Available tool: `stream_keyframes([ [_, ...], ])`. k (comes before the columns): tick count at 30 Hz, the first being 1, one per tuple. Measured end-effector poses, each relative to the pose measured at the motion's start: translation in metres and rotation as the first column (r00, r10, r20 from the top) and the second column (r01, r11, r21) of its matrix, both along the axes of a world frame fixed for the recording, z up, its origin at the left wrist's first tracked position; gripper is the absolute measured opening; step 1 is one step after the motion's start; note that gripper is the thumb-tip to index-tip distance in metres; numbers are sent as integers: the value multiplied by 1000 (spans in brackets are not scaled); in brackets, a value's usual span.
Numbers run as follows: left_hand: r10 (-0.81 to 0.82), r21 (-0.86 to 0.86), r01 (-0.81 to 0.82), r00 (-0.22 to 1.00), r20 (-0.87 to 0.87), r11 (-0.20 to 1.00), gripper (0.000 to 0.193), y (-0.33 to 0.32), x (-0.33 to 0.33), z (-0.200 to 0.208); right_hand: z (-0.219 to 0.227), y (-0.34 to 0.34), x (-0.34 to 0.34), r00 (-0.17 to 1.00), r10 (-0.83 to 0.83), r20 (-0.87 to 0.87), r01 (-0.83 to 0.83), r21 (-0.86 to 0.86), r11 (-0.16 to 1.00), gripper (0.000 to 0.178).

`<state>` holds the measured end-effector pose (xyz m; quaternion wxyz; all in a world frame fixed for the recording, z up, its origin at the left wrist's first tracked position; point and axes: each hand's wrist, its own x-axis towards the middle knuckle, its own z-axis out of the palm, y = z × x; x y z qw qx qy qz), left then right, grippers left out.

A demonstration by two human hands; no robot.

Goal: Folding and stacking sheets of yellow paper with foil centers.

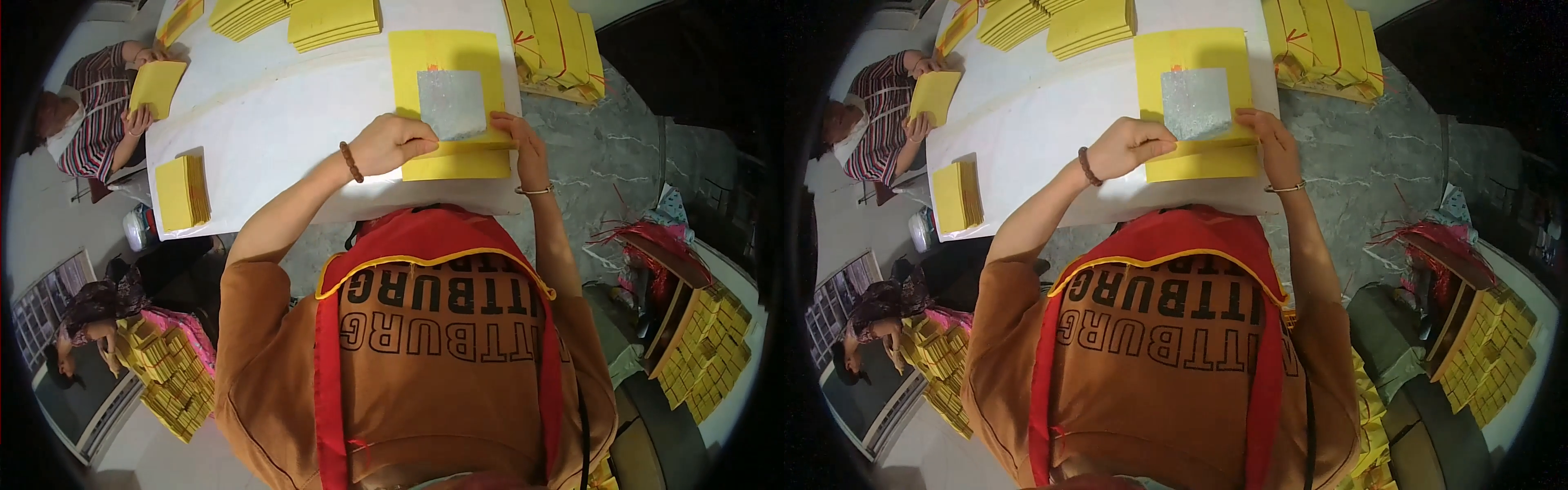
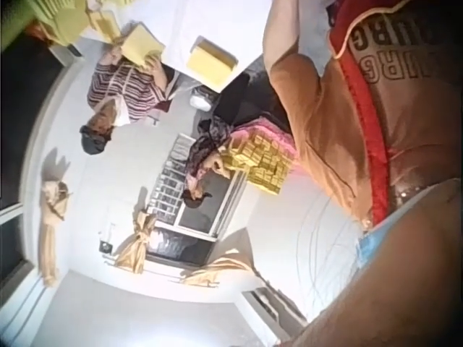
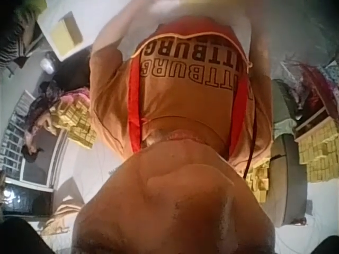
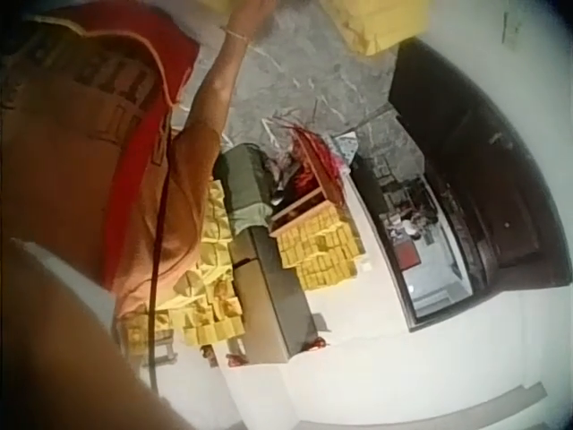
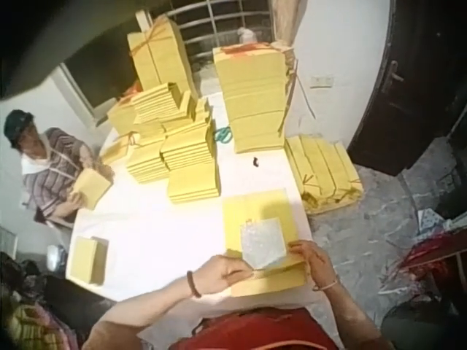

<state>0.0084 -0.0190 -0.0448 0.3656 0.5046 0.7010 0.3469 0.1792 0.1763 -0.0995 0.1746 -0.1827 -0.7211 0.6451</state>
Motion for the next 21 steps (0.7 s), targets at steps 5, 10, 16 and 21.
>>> stream_keyframes([
  [5,63,-61,-52,979,194,997,19,2,-6,-8,2,-2,-1,999,-31,43,31,-15,999,32],
  [10,85,-78,-67,963,256,995,18,3,-7,-5,1,-1,-1,1000,0,-6,0,-10,1000,37],
  [16,80,-144,-37,948,308,989,17,6,-9,-1,-6,3,1,999,-4,41,5,-24,1000,42],
  [21,142,-113,-113,942,305,987,19,4,-10,-8,-7,3,6,997,74,3,-74,158,985,20],
])
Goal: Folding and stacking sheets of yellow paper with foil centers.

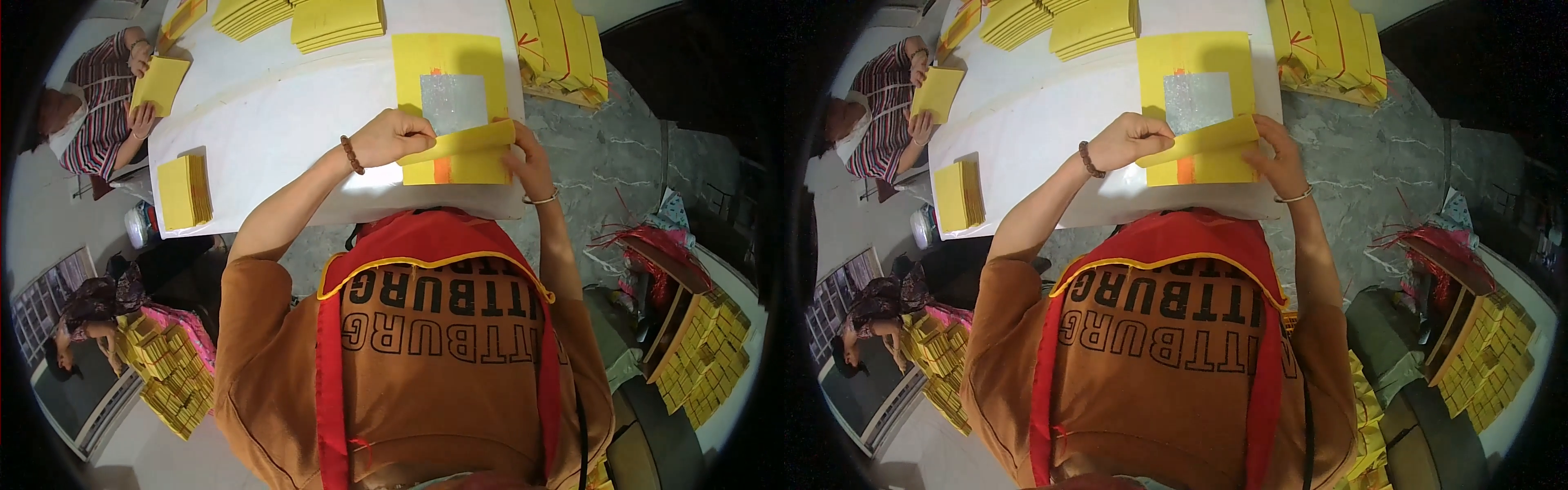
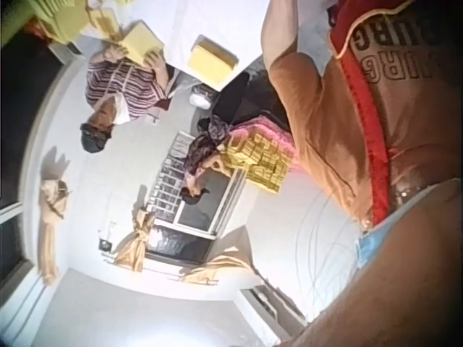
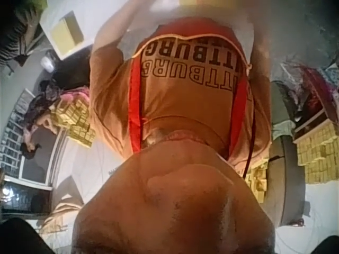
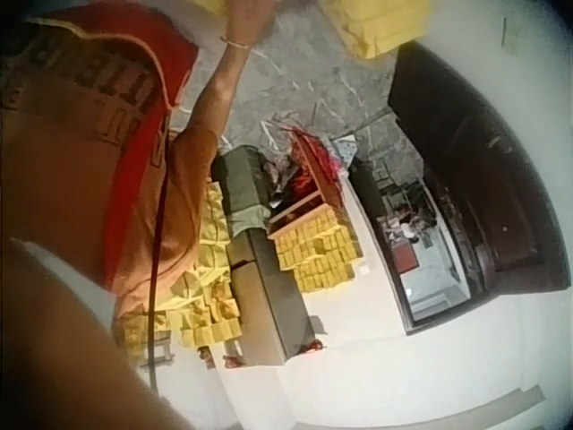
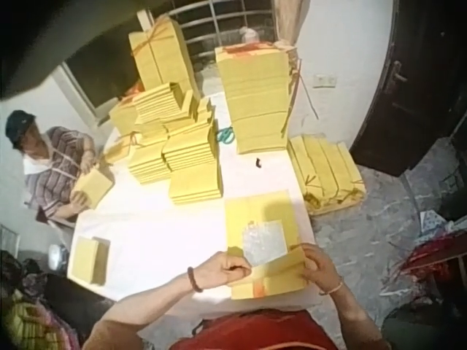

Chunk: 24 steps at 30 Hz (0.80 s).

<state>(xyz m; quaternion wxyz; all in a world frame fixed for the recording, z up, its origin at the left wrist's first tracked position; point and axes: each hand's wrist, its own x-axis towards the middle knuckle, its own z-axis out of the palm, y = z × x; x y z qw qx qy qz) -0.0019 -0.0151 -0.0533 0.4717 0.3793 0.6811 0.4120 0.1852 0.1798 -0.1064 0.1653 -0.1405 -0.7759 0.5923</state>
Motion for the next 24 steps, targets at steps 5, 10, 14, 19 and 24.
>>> stream_keyframes([
  [5,-157,119,188,960,-232,975,30,-8,4,18,-15,9,2,997,60,-56,-52,137,989,25],
  [10,44,216,243,563,-825,946,46,-21,0,-1,-16,3,0,998,-11,-57,9,-29,1000,28],
  [14,138,259,220,449,-883,941,41,-28,13,3,16,7,3,990,34,-137,3,259,966,24],
  [19,88,297,244,617,-782,923,37,-47,33,23,60,5,25,940,342,-12,-313,372,874,17],
  [24,44,226,189,667,-744,956,27,-50,33,6,50,-6,21,947,305,95,-320,252,913,18],
])
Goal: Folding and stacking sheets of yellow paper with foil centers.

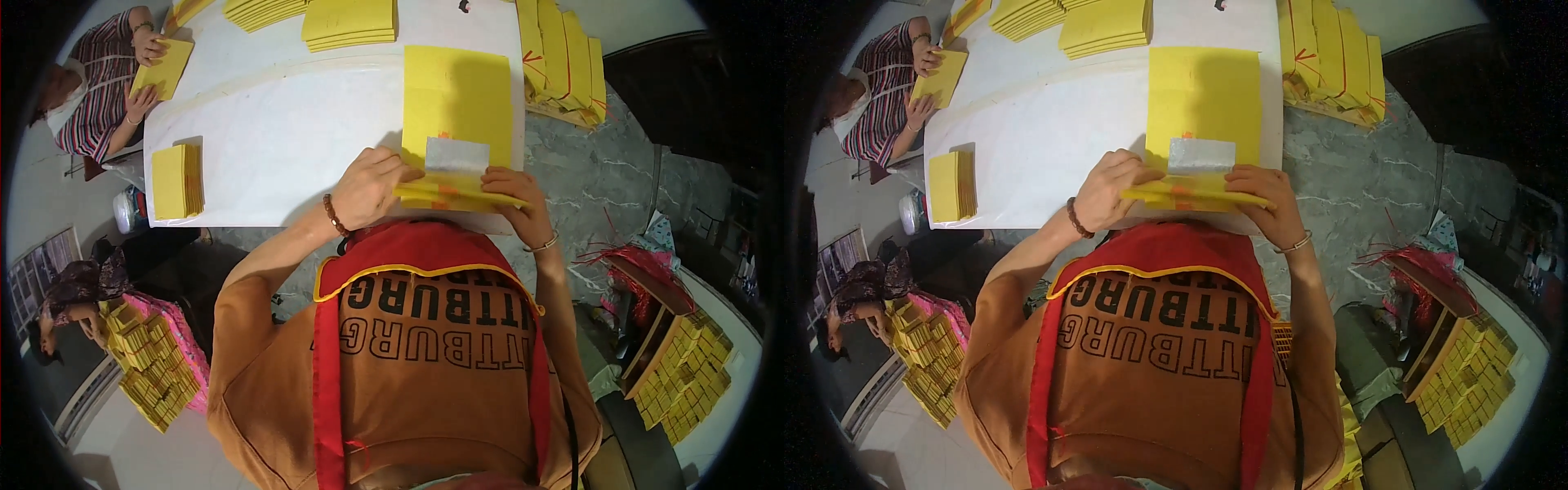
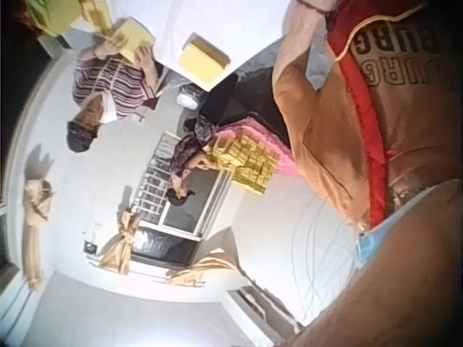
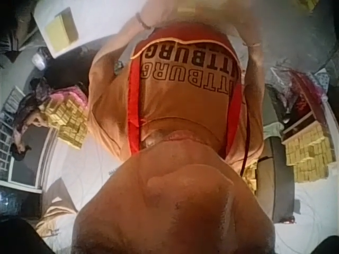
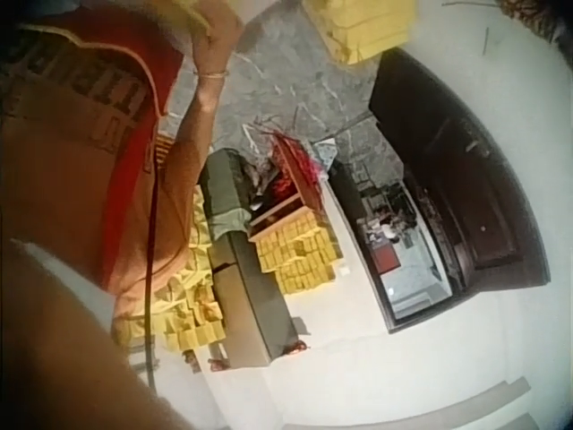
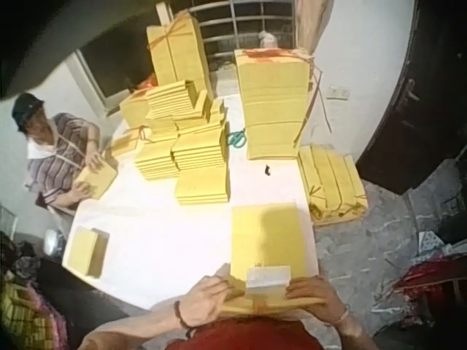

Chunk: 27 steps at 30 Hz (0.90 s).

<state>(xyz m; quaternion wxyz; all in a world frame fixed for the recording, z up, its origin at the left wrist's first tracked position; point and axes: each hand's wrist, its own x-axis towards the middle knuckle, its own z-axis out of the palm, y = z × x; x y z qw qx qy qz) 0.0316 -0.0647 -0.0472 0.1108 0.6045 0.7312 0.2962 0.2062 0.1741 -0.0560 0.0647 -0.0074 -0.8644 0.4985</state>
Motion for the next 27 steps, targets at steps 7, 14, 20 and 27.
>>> stream_keyframes([
  [7,448,-320,-314,665,598,894,27,24,-11,-24,-9,-17,-26,865,-415,283,487,-265,832,27],
  [14,519,-402,-328,517,681,855,27,33,-18,-42,-20,-16,-33,815,-517,262,578,-313,753,32],
  [20,531,-411,-340,469,706,846,23,39,-20,-27,-18,-19,-40,821,-561,103,571,-135,810,32],
  [27,528,-379,-404,374,762,833,17,46,-19,-19,-29,-19,-50,780,-598,183,624,-297,723,36],
])
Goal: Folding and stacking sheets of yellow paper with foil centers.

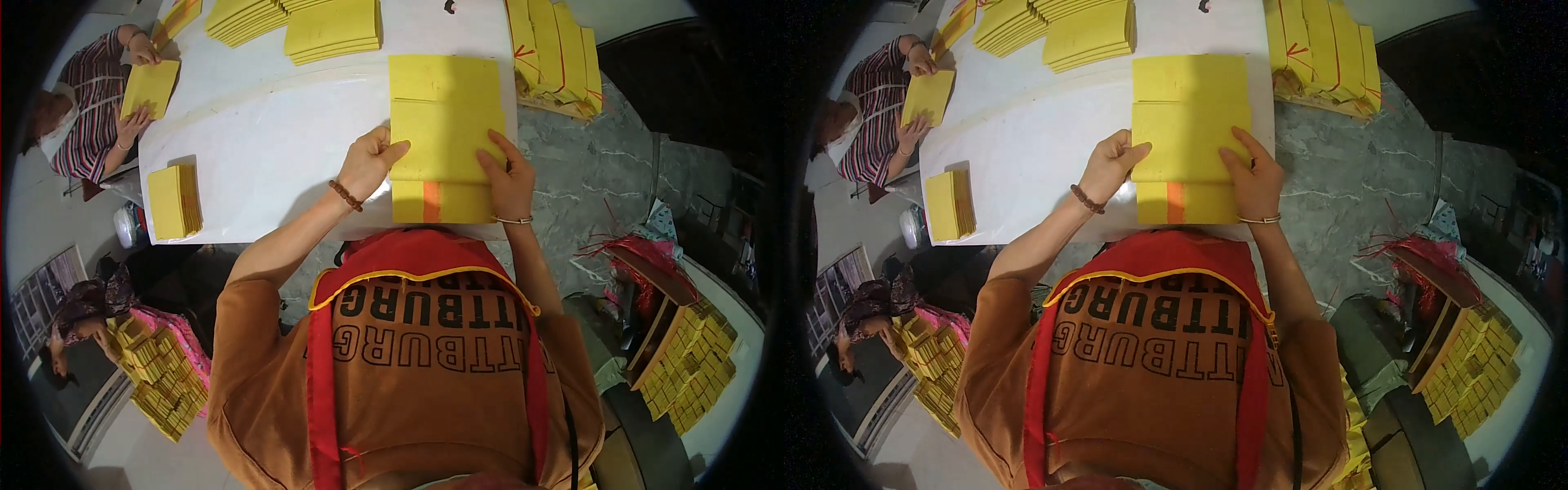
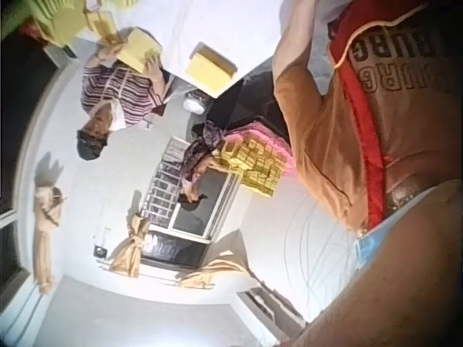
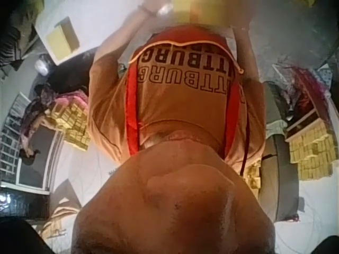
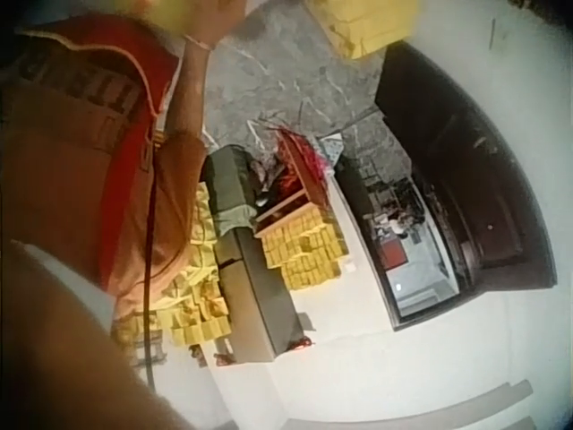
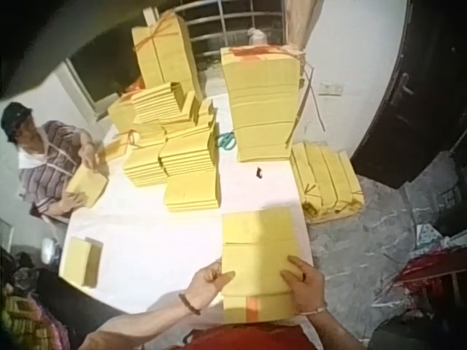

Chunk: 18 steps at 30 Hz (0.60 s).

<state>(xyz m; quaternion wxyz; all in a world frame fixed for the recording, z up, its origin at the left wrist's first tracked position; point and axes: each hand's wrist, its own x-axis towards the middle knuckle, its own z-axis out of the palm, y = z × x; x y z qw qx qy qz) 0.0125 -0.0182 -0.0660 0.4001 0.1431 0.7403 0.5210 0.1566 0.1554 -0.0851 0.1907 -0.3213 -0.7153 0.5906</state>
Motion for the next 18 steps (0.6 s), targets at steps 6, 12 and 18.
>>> stream_keyframes([
  [6,70,99,-74,996,46,992,13,1,0,-13,-1,-1,-2,999,-33,33,32,14,999,35],
  [12,118,1,-119,984,-131,993,18,1,-3,9,5,-1,-4,996,-28,90,22,67,997,35],
  [18,-343,-172,580,198,-918,796,58,15,28,46,8,-1,-6,995,-41,88,36,52,998,34],
])
